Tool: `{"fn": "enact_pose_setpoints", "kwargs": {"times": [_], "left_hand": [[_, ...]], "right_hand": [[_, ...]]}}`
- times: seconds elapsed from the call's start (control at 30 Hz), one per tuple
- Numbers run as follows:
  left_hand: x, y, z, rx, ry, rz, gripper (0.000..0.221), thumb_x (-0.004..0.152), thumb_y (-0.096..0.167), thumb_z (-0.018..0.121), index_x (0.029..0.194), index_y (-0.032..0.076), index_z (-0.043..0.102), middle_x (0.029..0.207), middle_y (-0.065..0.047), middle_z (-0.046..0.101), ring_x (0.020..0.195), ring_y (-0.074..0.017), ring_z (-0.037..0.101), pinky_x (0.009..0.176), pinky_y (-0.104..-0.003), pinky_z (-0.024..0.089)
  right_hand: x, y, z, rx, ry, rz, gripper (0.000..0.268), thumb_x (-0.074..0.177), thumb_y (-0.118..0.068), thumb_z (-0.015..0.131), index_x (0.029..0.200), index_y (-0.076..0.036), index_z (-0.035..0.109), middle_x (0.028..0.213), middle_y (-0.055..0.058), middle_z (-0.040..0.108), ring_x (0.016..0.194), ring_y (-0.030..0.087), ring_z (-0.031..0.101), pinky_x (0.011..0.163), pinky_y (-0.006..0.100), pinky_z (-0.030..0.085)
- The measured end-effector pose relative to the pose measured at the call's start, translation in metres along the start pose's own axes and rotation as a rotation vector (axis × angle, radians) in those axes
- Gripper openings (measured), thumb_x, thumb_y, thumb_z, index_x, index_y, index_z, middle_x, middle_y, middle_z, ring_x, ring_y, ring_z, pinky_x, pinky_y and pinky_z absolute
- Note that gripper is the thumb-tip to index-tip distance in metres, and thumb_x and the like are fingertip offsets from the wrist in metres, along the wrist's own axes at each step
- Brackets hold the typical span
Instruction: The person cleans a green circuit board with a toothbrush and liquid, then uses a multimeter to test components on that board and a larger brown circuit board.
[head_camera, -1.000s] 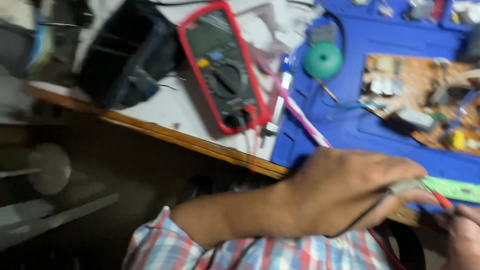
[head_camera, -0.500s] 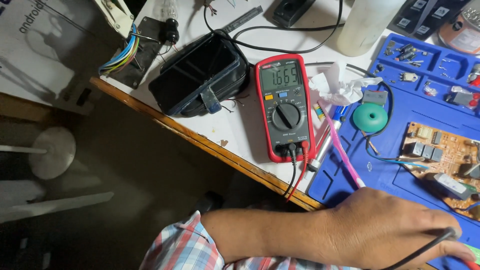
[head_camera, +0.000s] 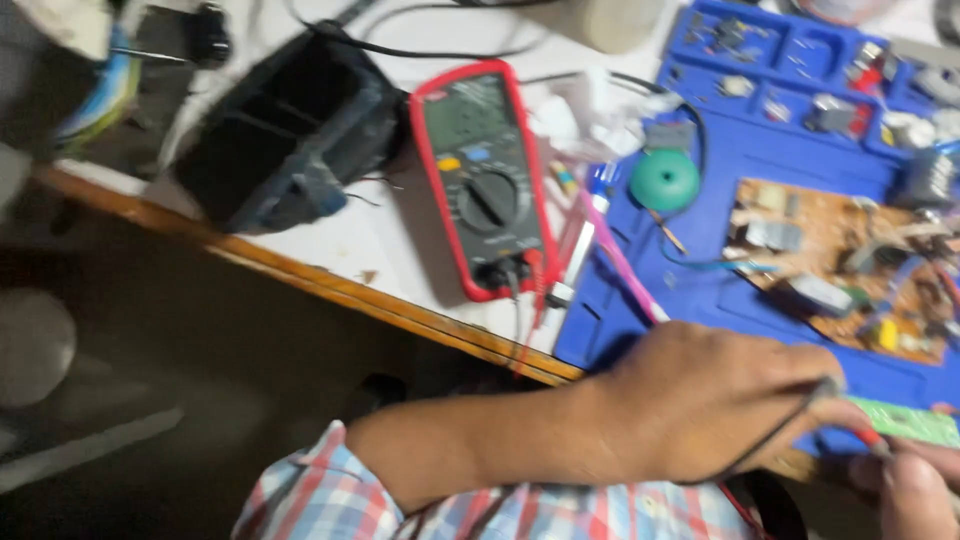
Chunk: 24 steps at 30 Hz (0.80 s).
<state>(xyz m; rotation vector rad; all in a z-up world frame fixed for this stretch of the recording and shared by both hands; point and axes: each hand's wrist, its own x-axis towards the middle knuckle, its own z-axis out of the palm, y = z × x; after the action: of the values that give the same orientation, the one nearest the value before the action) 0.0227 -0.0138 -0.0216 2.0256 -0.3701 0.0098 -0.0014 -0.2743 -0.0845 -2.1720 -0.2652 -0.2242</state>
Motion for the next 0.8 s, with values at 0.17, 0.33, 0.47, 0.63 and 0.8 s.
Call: {"fn": "enact_pose_setpoints", "kwargs": {"times": [0.17,0.33,0.47,0.63,0.8], "left_hand": [[0.007,0.013,-0.026,-0.071,-0.058,-0.032,0.023,0.117,0.042,0.058,0.109,0.023,0.069,0.086,0.001,0.079,0.080,-0.0262,0.081,0.070,-0.043,0.055],[0.008,0.007,-0.012,0.123,-0.010,0.005,0.028,0.115,0.048,0.068,0.113,0.021,0.075,0.093,0.008,0.084,0.080,-0.0209,0.083,0.062,-0.044,0.057],[0.012,0.010,-0.014,0.191,-0.072,-0.103,0.035,0.112,0.058,0.063,0.117,0.028,0.079,0.099,0.014,0.088,0.087,-0.0232,0.087,0.063,-0.047,0.059],[0.012,0.011,-0.015,0.100,-0.029,-0.058,0.027,0.113,0.049,0.070,0.111,0.024,0.078,0.093,0.012,0.082,0.081,-0.0161,0.084,0.068,-0.039,0.059],[0.014,0.012,-0.018,0.105,-0.053,-0.079,0.024,0.113,0.048,0.070,0.116,0.026,0.079,0.099,0.013,0.087,0.087,-0.0169,0.086,0.071,-0.039,0.060]], "right_hand": [[-0.009,-0.060,0.000,-0.068,0.184,0.074,0.015,0.123,0.000,0.070,0.118,0.014,0.073,0.101,0.025,0.076,0.090,0.031,0.073,0.092,0.042,0.058],[-0.006,-0.069,-0.002,-0.062,0.167,0.069,0.025,0.120,-0.010,0.070,0.116,0.014,0.071,0.100,0.025,0.079,0.089,0.033,0.080,0.086,0.040,0.062],[-0.005,-0.068,-0.001,-0.103,0.159,0.046,0.025,0.119,-0.012,0.070,0.115,0.013,0.073,0.105,0.025,0.081,0.094,0.036,0.082,0.085,0.040,0.062],[-0.003,-0.063,0.002,0.015,0.171,0.027,0.023,0.117,-0.010,0.067,0.114,0.014,0.067,0.099,0.029,0.079,0.085,0.034,0.081,0.082,0.040,0.063],[-0.002,-0.063,0.002,0.048,0.134,0.000,0.021,0.115,-0.007,0.066,0.113,0.014,0.066,0.093,0.028,0.077,0.085,0.037,0.081,0.085,0.043,0.063]]}}
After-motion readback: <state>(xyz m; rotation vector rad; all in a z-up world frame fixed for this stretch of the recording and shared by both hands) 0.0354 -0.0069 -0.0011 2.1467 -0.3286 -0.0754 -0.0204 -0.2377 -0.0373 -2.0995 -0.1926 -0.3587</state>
